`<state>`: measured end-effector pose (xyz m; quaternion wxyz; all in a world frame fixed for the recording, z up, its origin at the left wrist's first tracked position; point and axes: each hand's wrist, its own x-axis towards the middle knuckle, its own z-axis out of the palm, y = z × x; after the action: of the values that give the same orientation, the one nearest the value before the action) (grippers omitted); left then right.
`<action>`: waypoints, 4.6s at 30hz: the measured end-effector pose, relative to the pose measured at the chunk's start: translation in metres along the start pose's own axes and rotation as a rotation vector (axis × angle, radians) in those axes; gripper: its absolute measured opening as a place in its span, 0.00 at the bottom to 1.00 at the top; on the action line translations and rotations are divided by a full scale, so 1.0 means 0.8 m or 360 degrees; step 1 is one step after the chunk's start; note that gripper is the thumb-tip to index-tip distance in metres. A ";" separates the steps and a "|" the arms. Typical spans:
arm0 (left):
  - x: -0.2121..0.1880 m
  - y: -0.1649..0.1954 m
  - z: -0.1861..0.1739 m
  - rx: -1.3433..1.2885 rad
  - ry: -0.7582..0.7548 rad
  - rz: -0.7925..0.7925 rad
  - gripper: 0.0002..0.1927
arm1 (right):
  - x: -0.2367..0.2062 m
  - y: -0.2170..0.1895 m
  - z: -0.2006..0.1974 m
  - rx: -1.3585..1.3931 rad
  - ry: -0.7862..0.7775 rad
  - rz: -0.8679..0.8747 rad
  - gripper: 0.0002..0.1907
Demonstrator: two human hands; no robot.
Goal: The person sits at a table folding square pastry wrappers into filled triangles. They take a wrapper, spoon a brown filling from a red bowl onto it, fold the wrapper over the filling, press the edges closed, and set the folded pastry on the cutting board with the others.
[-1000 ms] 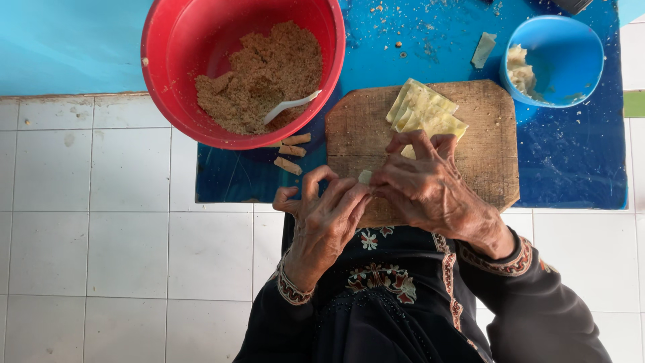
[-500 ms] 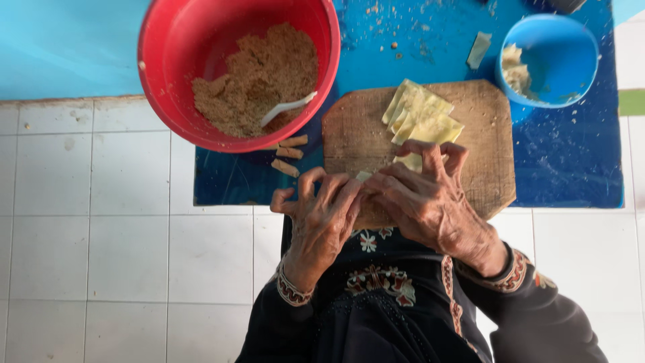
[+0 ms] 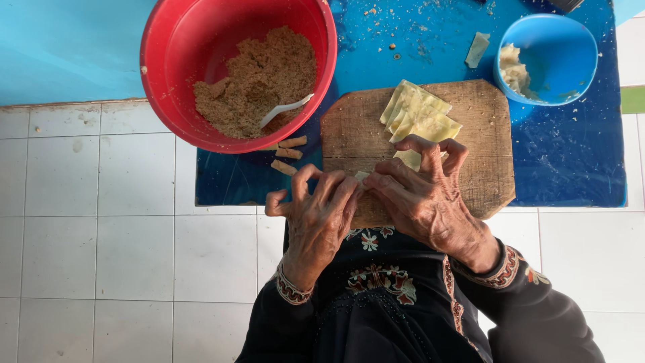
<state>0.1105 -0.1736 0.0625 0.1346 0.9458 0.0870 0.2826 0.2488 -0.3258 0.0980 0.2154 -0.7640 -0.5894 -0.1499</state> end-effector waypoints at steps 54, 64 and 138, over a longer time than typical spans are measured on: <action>0.005 -0.053 0.015 0.0420 0.0289 -0.0382 0.20 | -0.022 0.059 -0.048 -0.0446 -0.0005 0.0136 0.14; 0.044 0.015 0.053 -0.0054 0.0285 0.0175 0.17 | 0.003 0.097 -0.041 -0.0009 0.0078 0.0335 0.09; -0.011 -0.007 0.016 -0.0374 0.0063 -0.0118 0.17 | -0.024 0.013 -0.023 0.0021 0.0006 0.0242 0.26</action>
<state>0.1102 -0.1732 0.0464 0.2530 0.9139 0.0910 0.3042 0.2544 -0.3530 0.1029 0.2324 -0.8048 -0.5303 -0.1306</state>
